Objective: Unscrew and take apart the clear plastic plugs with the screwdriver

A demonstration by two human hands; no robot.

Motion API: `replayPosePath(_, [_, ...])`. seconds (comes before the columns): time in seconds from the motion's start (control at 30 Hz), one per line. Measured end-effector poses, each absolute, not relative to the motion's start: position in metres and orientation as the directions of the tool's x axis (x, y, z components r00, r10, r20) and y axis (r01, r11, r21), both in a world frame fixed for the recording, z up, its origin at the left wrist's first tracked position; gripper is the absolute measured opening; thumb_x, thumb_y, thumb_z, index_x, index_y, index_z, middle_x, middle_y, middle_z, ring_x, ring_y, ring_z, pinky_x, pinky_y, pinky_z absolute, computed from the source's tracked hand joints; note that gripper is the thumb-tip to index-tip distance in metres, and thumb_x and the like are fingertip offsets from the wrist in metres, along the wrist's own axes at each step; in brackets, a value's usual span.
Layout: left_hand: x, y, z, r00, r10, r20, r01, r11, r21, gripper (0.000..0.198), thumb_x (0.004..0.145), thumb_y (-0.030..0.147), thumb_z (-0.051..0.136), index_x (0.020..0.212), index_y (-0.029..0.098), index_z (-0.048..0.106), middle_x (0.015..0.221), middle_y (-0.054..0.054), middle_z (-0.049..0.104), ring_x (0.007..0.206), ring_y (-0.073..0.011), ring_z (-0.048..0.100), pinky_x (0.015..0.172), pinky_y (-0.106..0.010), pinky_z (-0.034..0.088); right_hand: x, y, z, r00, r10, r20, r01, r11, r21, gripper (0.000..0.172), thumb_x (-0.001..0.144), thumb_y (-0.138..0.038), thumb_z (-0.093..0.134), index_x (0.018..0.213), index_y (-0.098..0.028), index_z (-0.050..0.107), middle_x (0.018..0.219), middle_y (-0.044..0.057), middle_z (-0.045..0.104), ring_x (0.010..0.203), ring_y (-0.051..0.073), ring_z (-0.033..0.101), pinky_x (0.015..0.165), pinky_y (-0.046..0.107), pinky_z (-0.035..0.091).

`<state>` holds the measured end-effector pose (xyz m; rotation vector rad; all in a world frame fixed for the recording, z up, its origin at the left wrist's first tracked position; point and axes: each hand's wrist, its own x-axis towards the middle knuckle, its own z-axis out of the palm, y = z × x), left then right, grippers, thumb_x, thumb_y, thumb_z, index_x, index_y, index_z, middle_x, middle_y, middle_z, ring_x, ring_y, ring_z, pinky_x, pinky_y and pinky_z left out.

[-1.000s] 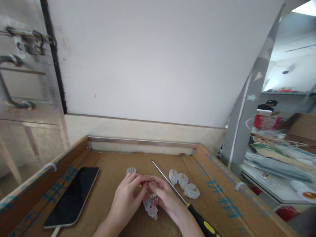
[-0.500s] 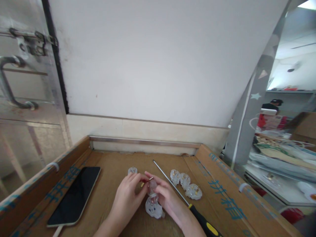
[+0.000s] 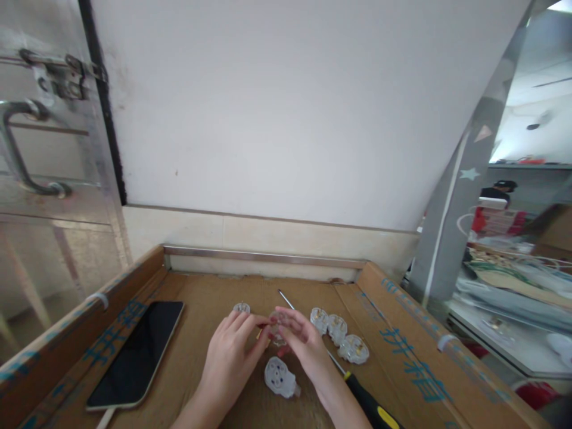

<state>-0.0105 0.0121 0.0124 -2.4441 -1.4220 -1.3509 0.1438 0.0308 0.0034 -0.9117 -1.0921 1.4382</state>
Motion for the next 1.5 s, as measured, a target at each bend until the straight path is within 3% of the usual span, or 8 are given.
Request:
replayPosePath(0.5, [-0.01,0.011,0.013,0.133,0.709,0.692,0.748,-0.53,0.399,0.008,0.084,0.026,0.053,0.079,0.023,0.059,0.072,0.002,0.064,0.069,-0.0175,0.058,0.065,-0.029,0.044,0.142,0.025,0.008,-0.144,0.989,0.015,-0.195,-0.013,-0.981,0.045,0.058,-0.037,0.078,0.097,-0.018,0.066,0.087,0.005,0.068,0.064,0.012,0.06,0.049,0.018,0.044])
replayPosePath(0.77, [-0.01,0.012,0.013,0.143,0.722,0.677,0.696,-0.56,0.449,0.01,0.086,0.029,0.052,0.083,0.024,0.06,0.075,0.003,0.065,0.072,-0.0161,0.059,0.065,-0.026,0.046,0.138,0.022,0.016,-0.21,0.977,-0.045,-0.308,-0.11,-0.945,0.049,0.05,-0.039,0.082,0.094,-0.019,0.069,0.098,0.008,0.068,0.08,0.021,0.064,0.055,0.025,0.05])
replayPosePath(0.93, [-0.011,0.012,0.012,0.118,0.73,0.673,0.689,-0.549,0.474,0.01,0.087,0.029,0.05,0.09,0.025,0.059,0.08,0.002,0.065,0.076,-0.0161,0.059,0.068,-0.026,0.047,0.142,0.028,0.011,-0.211,0.97,-0.122,-0.411,-0.201,-0.889,0.048,0.049,-0.036,0.083,0.092,-0.021,0.07,0.092,0.005,0.069,0.065,0.015,0.064,0.052,0.024,0.051])
replayPosePath(1.13, [-0.014,0.02,0.008,0.181,0.745,0.642,0.854,-0.443,0.274,0.011,0.082,0.02,0.053,0.088,0.025,0.061,0.088,-0.001,0.066,0.081,-0.0209,0.057,0.071,-0.033,0.041,0.152,0.035,0.006,-0.132,0.977,-0.166,-0.522,-0.211,-0.826,0.047,0.051,-0.038,0.083,0.092,-0.02,0.067,0.085,0.001,0.069,0.071,0.015,0.066,0.063,0.022,0.053])
replayPosePath(1.27, [-0.01,0.028,0.005,0.283,0.752,0.596,0.884,-0.445,0.142,0.013,0.078,0.018,0.057,0.087,0.025,0.064,0.096,-0.002,0.065,0.088,-0.0221,0.054,0.076,-0.035,0.038,0.154,0.035,0.006,-0.099,0.981,-0.169,-0.534,-0.195,-0.823,0.05,0.053,-0.039,0.082,0.094,-0.017,0.064,0.08,0.002,0.067,0.07,0.015,0.066,0.062,0.022,0.053])
replayPosePath(1.5, [-0.007,0.032,0.006,0.344,0.746,0.57,0.878,-0.471,0.088,0.012,0.079,0.015,0.055,0.076,0.023,0.064,0.082,-0.002,0.066,0.083,-0.0217,0.054,0.074,-0.036,0.036,0.154,0.038,0.003,0.0,0.98,-0.201,-0.49,-0.175,-0.854,0.054,0.046,-0.042,0.083,0.086,-0.015,0.06,0.069,0.0,0.064,0.063,0.017,0.065,0.054,0.023,0.052])
